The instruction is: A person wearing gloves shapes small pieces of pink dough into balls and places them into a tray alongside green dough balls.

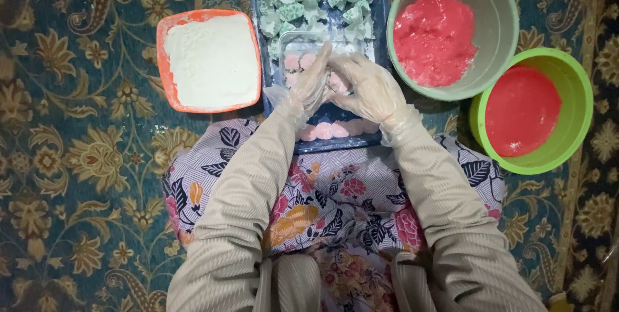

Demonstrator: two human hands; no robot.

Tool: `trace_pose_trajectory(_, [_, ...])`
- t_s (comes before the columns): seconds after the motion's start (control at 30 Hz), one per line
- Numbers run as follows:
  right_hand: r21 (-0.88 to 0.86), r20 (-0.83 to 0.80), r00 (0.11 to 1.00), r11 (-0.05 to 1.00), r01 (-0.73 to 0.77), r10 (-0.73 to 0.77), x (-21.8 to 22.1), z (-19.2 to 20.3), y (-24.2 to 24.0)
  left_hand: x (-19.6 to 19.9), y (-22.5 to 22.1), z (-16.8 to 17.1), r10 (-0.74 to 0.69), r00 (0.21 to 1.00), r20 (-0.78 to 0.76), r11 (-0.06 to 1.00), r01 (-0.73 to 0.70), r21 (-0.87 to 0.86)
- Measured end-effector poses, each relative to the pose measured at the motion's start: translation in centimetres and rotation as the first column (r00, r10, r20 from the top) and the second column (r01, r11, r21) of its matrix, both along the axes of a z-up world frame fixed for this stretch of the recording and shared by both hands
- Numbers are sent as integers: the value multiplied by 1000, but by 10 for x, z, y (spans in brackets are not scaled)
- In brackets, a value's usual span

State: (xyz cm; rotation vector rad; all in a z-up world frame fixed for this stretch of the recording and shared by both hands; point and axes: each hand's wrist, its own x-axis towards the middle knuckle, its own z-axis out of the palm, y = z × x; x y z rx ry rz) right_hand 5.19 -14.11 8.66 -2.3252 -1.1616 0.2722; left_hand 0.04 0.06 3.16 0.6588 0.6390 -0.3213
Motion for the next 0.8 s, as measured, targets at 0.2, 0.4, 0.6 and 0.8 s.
trace_pose_trajectory(0.2, [96,-263,964,993,68,-41,18,-20,-9,0,-4,-6,-84,944,318,996,93,-14])
trace_pose_trajectory(0.4, [28,-242,940,967,254,-240,50,-47,-30,28,11,-16,-189,981,51,957,172,234])
trace_pose_trajectory(0.6, [135,-97,956,948,287,-276,49,-24,-19,38,19,-9,-696,669,-263,-169,203,964])
trace_pose_trajectory(0.8, [173,-32,969,954,245,-244,41,-38,-6,42,8,-30,-716,551,-429,-486,49,873])
